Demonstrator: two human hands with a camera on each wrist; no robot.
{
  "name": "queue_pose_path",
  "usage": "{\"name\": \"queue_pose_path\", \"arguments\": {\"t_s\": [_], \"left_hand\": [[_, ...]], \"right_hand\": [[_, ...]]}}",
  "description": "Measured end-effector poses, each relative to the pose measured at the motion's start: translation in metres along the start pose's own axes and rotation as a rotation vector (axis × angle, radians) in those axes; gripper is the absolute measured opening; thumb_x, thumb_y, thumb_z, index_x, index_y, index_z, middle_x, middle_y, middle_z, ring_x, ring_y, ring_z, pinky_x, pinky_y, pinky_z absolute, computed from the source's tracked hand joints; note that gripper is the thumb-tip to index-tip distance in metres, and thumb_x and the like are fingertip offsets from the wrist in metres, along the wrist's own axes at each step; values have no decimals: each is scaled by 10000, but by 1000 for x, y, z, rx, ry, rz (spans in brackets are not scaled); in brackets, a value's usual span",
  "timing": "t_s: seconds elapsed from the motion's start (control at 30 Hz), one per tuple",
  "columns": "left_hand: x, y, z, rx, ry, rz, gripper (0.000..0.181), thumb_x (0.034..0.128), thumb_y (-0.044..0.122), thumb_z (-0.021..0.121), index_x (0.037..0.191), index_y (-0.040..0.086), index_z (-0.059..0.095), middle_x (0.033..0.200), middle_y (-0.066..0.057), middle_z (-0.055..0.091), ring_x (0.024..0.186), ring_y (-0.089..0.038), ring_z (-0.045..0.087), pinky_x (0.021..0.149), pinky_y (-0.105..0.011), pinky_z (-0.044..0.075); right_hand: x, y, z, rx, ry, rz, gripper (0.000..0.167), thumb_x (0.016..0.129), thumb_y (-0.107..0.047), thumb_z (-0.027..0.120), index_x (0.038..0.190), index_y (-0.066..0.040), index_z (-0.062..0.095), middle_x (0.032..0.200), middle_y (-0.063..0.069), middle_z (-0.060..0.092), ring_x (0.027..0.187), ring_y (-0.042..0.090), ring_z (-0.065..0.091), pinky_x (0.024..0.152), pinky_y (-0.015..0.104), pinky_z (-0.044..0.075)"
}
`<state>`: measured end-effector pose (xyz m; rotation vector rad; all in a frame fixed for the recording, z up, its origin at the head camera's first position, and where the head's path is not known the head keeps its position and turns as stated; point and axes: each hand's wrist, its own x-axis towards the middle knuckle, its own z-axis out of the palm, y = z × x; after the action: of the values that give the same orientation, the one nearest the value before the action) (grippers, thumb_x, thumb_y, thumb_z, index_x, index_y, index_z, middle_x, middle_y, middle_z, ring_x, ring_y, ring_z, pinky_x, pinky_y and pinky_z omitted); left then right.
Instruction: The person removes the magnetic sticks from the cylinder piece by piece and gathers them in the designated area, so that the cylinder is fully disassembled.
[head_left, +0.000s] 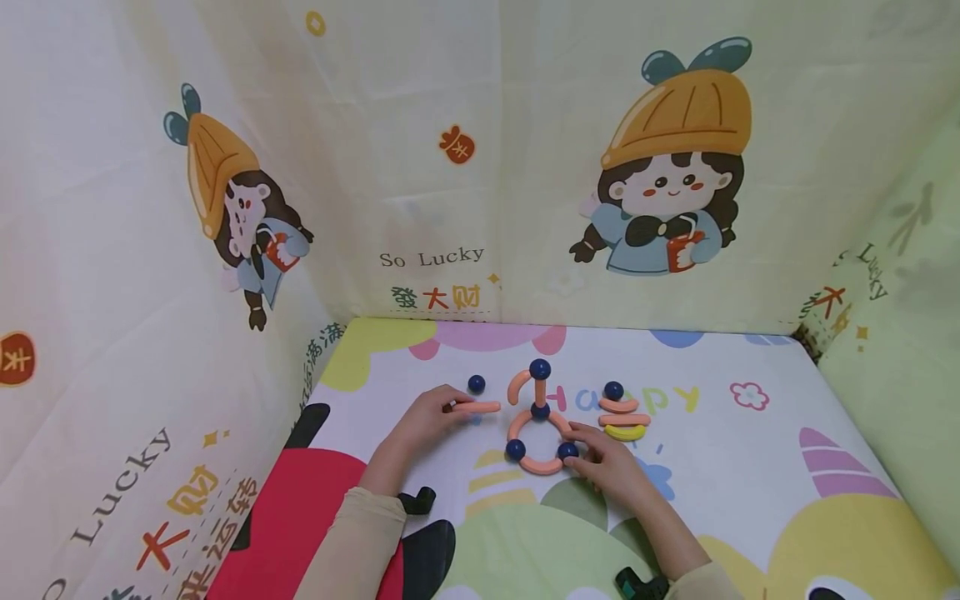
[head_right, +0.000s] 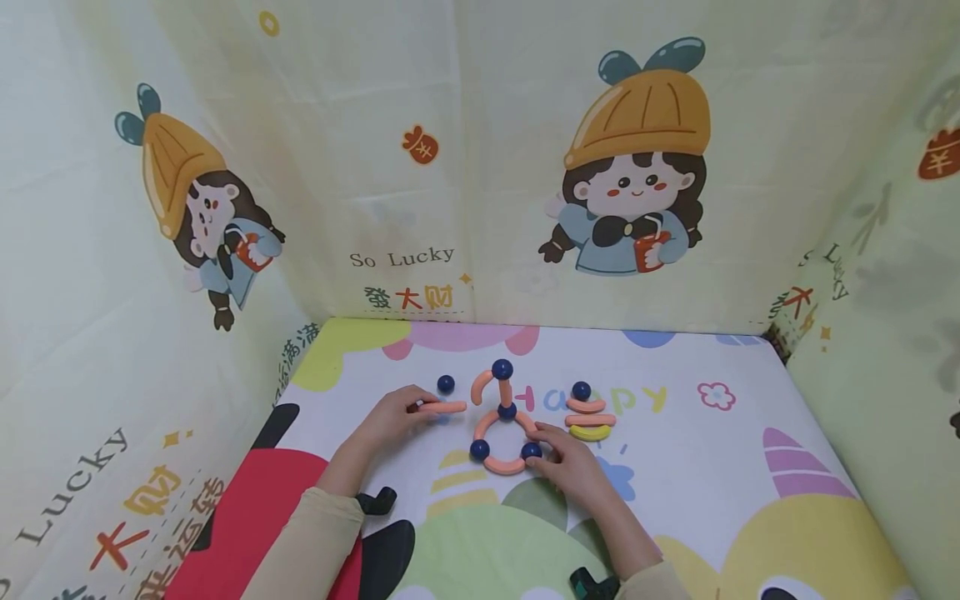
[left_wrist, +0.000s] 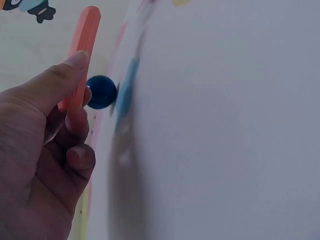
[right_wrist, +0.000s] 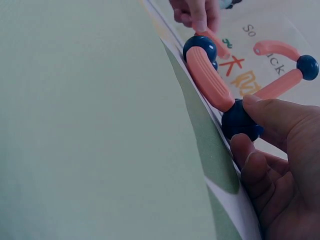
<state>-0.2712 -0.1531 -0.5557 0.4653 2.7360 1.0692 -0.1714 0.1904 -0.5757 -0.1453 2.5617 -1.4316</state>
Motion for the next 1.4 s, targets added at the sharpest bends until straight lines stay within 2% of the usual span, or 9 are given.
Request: {"name": "queue_pose_path", "arguments": {"t_s": [0.3,0.4,0.57,0.83,1.17,1.4], "left_hand": [[13,-12,4,-14,52,-103,190,902,390,718,1076,323,679,1003,110,638,903,-144,564,811,-325,498],[16,-13,3,-21,55,-116,171,900,376,723,1053,310,684,989,99,640,897,-155,561,802,-327,492],[18,-13,2,-17,36,-99,177,898,368,726,1046,276,696,1002,76,636,896,-160,550,803,-324,485],[23,-15,2,8,34,-89,234,891,385,725,1090,261,712,1065,63,638,939,-151,557,874,-359,493],[25,-15,4,70,56,-65,208,918,346,703,1098,244,729,1054,46,618,947,-134,558,877,-348,489],[26,-18,6,69,69,-63,265,926,296,703,1180,219,702,1145,19,636,1035,-158,574,933,-373,492]], "right_hand": [[0,2,1,-4,-3,-5,453,883,-338,745,1318,-294,627,1496,-32,485,648,151,542,527,267,489],[0,2,1,-9,-2,-9,451,884,-341,743,1317,-296,627,1495,-41,485,646,149,541,530,264,486],[-1,1,0,-9,-2,-9,445,887,-345,739,1315,-295,627,1498,-38,481,633,154,542,531,266,485],[-2,-1,-1,-11,-5,-19,454,892,-329,736,1328,-272,624,1490,-18,491,640,148,541,532,260,482],[-2,-2,-1,-6,-3,-20,449,891,-337,736,1322,-274,628,1486,-14,494,636,150,540,530,260,478],[-2,-2,-1,-9,-1,2,458,893,-375,728,1331,-299,616,1491,-27,489,612,150,548,531,257,478]]}}
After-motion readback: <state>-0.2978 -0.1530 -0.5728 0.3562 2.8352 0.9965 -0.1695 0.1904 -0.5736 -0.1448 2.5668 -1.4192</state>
